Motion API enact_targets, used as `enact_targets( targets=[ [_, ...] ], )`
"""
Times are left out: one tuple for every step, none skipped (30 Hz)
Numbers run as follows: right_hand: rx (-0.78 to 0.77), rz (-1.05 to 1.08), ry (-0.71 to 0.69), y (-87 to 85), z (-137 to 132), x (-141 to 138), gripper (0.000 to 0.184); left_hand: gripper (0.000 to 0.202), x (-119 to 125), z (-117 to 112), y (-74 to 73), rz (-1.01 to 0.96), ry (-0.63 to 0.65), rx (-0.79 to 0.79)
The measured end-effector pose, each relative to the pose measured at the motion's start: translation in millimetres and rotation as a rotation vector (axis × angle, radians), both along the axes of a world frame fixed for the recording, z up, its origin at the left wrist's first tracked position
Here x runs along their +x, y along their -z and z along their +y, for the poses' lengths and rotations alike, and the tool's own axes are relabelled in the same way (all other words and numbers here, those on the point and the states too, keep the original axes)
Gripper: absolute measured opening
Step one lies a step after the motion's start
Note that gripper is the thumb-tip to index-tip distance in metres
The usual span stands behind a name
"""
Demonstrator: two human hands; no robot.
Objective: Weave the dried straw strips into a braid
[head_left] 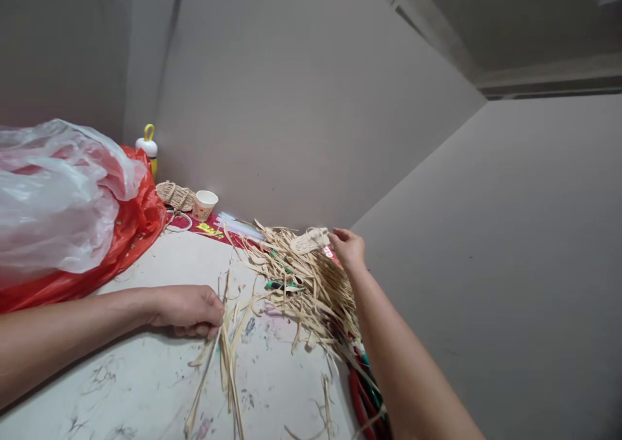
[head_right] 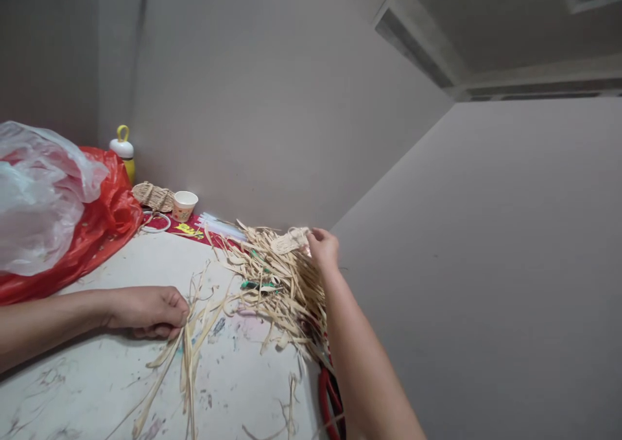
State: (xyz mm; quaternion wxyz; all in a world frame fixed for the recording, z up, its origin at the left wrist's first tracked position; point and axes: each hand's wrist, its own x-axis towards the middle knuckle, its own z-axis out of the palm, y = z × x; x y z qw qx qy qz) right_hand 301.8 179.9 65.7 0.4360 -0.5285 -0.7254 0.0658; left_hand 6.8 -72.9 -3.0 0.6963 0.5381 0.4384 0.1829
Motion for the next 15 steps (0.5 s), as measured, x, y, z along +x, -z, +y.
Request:
enact_targets(
  targets=[
    [-0.010,-0.018,0.014,4.4,-2,2,0.039,0.018,0,0,0.4,-0.003,0.003,0.000],
    [-0.026,-0.039,0.017,8.5,-6,4,0.040,0.018,0,0,0.7,-0.005,0.005,0.000],
    [-0.048,-0.062,0.012,12.0,-11,7,0.040,0.018,0,0,1.1,-0.006,0.006,-0.002],
    [-0.067,-0.094,0.004,14.7,-17,9,0.040,0.018,0,1,1.4,-0.004,0.006,-0.005],
    [-0.087,-0.130,-0.004,16.6,-24,11,0.039,0.018,0,1,1.6,-0.003,0.005,-0.006],
    [-0.105,-0.169,-0.008,17.6,-31,13,0.038,0.018,0,1,1.7,-0.002,0.004,-0.005],
    [-0.121,-0.210,-0.008,18.0,-37,16,0.035,0.019,0,1,1.6,-0.002,0.003,-0.003],
    [-0.138,-0.251,-0.002,17.8,-43,18,0.033,0.019,0,1,1.4,-0.004,0.004,-0.002],
    [-0.154,-0.292,0.009,17.3,-48,20,0.030,0.019,0,1,1.1,-0.006,0.006,-0.002],
    [-0.171,-0.329,0.022,16.8,-53,23,0.027,0.020,0,1,0.6,-0.006,0.006,-0.003],
    [-0.187,-0.363,0.036,16.6,-57,24,0.025,0.021,0,0,0.0,-0.003,0.006,-0.004],
    [-0.203,-0.391,0.050,16.8,-60,26,0.023,0.022,0,0,-0.7,0.001,0.006,-0.003],
    [-0.219,-0.414,0.061,17.5,-63,27,0.022,0.023,0,0,-1.5,0.005,0.006,-0.001],
    [-0.235,-0.431,0.067,18.8,-65,28,0.021,0.024,0,0,-2.2,0.008,0.007,0.003],
    [-0.251,-0.444,0.067,20.6,-67,28,0.020,0.024,0,0,-2.9,0.009,0.007,0.005]
  ],
)
